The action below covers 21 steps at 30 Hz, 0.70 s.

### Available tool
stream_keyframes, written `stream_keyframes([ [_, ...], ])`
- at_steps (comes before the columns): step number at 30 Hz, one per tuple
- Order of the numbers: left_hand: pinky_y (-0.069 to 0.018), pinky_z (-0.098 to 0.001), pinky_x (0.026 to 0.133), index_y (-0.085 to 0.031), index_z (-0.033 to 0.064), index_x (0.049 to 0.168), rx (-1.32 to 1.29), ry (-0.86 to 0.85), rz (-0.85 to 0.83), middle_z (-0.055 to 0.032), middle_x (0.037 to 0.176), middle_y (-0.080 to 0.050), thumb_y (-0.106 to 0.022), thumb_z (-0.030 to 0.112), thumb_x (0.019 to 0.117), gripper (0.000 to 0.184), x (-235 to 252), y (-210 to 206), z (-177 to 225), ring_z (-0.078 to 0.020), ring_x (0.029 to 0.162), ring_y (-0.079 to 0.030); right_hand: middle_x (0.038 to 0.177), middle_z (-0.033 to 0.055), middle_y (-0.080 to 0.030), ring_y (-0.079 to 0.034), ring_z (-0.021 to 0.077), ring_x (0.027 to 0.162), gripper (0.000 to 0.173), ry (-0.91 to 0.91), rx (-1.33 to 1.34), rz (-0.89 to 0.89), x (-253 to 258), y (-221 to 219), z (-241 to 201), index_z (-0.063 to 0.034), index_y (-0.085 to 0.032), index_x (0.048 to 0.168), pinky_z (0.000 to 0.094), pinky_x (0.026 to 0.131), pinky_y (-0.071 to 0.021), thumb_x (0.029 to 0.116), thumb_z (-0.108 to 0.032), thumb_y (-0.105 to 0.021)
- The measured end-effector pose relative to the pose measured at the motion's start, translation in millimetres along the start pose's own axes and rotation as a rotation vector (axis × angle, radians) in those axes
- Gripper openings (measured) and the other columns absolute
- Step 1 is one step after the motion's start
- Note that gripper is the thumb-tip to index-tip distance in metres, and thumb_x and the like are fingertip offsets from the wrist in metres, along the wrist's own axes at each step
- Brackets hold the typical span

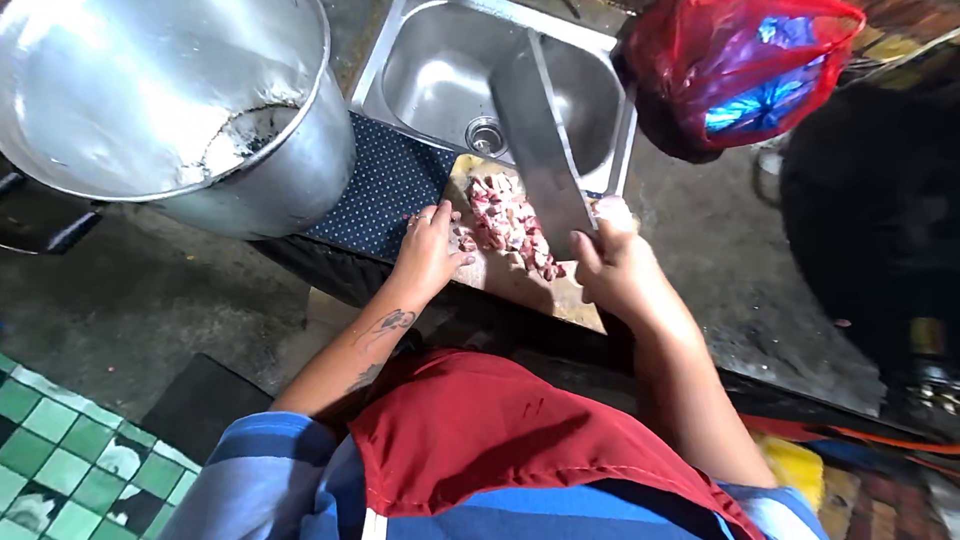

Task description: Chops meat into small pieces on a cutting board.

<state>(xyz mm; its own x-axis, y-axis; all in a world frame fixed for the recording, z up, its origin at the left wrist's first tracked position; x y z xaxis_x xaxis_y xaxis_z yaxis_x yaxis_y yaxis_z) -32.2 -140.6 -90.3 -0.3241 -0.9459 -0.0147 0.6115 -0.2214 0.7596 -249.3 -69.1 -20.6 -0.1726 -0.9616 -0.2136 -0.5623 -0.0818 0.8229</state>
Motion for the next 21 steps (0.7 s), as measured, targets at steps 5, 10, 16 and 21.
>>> stream_keyframes([
  [5, -0.0493, -0.0541, 0.106, -0.054, -0.0038, 0.144, -0.076, -0.128, -0.124, -0.0277, 0.133, -0.060, -0.089, 0.014, 0.0770, 0.077, 39.6, -26.4, 19.2, -0.0406, 0.121, -0.062, 0.063, 0.0045, -0.056, -0.058, 0.0116, 0.047, 0.030, -0.193, 0.173, 0.169, -32.5, 37.1, 32.7, 0.0001, -0.058, 0.116, 0.0314, 0.049, -0.0555, 0.1117, -0.026, -0.043],
  [10, -0.0498, -0.0557, 0.104, -0.067, -0.0009, 0.129, -0.171, -0.247, -0.102, -0.0243, 0.127, -0.066, -0.085, 0.034, 0.0837, 0.060, 58.6, -10.7, 36.1, -0.0383, 0.118, -0.064, 0.061, -0.0005, -0.052, -0.055, 0.0039, 0.046, 0.029, -0.331, 0.178, 0.327, -70.6, 54.1, 69.8, 0.0019, -0.057, 0.110, 0.0235, 0.048, -0.0527, 0.1113, -0.023, -0.044],
  [16, -0.0339, -0.0607, 0.117, -0.061, -0.0025, 0.137, 0.037, -0.330, -0.131, -0.0264, 0.139, -0.059, -0.056, 0.052, 0.1026, 0.064, 96.2, -34.9, 43.4, -0.0460, 0.139, -0.047, 0.074, 0.0158, -0.060, -0.062, 0.0249, 0.059, 0.030, -0.535, -0.065, 0.348, -100.3, 53.5, 120.4, 0.0041, -0.061, 0.106, 0.0474, 0.062, -0.0541, 0.1090, -0.022, -0.048],
  [21, -0.0387, -0.0609, 0.114, -0.059, -0.0017, 0.139, 0.035, -0.327, -0.229, -0.0266, 0.139, -0.059, -0.055, 0.054, 0.1025, 0.067, 77.9, -51.1, 76.1, -0.0453, 0.137, -0.050, 0.088, 0.0276, -0.067, -0.068, 0.0441, 0.084, 0.032, -0.523, -0.275, 0.324, -98.4, 64.0, 150.2, 0.0053, -0.065, 0.111, 0.0635, 0.076, -0.0503, 0.1061, -0.022, -0.050],
])
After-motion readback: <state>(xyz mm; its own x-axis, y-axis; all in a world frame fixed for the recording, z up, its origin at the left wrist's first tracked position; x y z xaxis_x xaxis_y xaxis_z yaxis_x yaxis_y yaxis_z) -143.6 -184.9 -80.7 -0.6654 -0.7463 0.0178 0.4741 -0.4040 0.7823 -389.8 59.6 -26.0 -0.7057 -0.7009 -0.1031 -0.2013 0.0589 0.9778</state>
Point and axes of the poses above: each hand's wrist, its own x-axis towards the middle knuckle, its own y-axis out of the back of the hand, z = x × y, the point moved 10 cm from there along x, towards the middle knuckle
